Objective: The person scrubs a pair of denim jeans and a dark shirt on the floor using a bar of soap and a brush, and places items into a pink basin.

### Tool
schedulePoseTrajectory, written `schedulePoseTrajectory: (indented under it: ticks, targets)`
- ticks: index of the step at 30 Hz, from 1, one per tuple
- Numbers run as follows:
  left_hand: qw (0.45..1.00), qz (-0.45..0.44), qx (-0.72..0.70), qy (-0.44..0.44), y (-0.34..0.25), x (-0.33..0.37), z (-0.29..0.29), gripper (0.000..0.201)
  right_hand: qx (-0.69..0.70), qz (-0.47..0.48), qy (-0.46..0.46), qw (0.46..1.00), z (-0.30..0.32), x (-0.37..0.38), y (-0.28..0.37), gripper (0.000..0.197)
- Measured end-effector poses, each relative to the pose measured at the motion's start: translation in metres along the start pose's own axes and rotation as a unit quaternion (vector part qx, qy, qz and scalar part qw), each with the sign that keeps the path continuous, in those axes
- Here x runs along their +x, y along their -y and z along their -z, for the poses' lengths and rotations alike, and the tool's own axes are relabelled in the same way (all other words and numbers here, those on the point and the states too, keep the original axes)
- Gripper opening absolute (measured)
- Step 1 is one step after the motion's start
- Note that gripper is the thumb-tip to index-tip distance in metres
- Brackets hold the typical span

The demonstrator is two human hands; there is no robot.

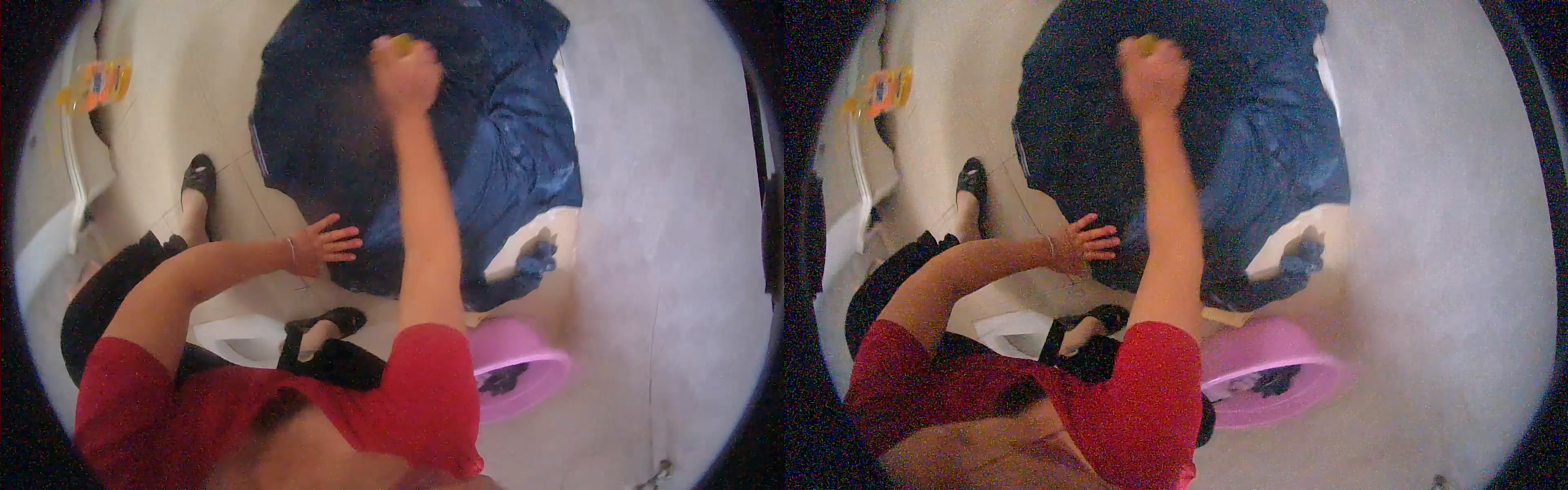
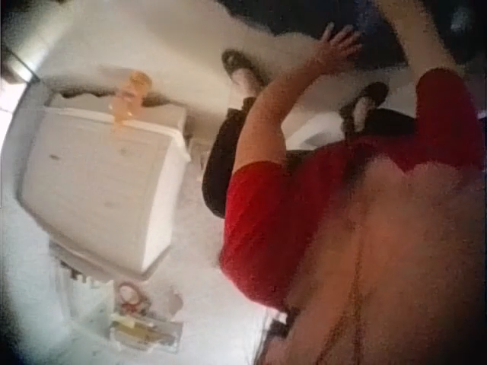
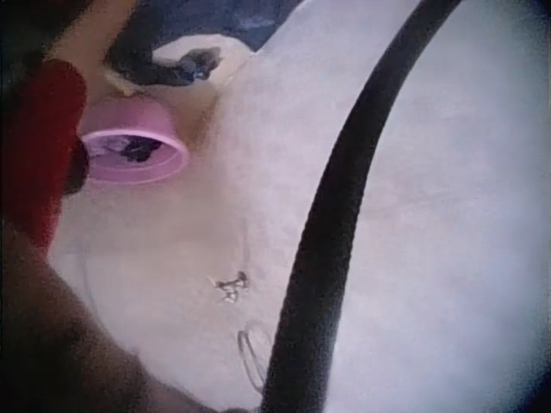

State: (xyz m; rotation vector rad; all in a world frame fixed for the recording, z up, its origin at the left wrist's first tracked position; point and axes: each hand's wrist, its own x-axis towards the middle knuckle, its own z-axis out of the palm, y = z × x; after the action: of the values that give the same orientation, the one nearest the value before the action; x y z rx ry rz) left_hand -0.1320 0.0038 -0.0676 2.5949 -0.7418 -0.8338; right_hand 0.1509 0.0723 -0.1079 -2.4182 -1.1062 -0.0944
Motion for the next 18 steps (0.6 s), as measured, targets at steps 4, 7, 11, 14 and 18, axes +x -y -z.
schedulePoseTrajectory:
  ticks: [4,7,11,14,18]
  targets:
    - [0.999,-0.027,-0.024,-0.019,0.007,-0.012,-0.007,0.086,0.238,0.013,-0.049,0.97,0.009,0.051,-0.001,0.032]
    - [0.996,-0.028,-0.07,-0.042,0.015,-0.011,-0.018,0.084,0.587,-0.228,0.038,0.776,0.005,0.066,0.003,0.045]
    - [0.998,-0.053,-0.011,-0.011,0.019,-0.017,0.008,0.081,0.565,-0.152,0.006,0.811,0.034,0.144,0.027,0.048]
    - [0.997,-0.06,-0.001,-0.051,0.018,-0.006,-0.009,0.079,0.494,-0.039,0.008,0.868,0.073,0.183,0.051,0.05]
    - [0.993,-0.02,-0.056,-0.1,0.012,-0.004,-0.014,0.079,0.362,0.067,0.001,0.93,0.12,0.14,0.041,0.052]
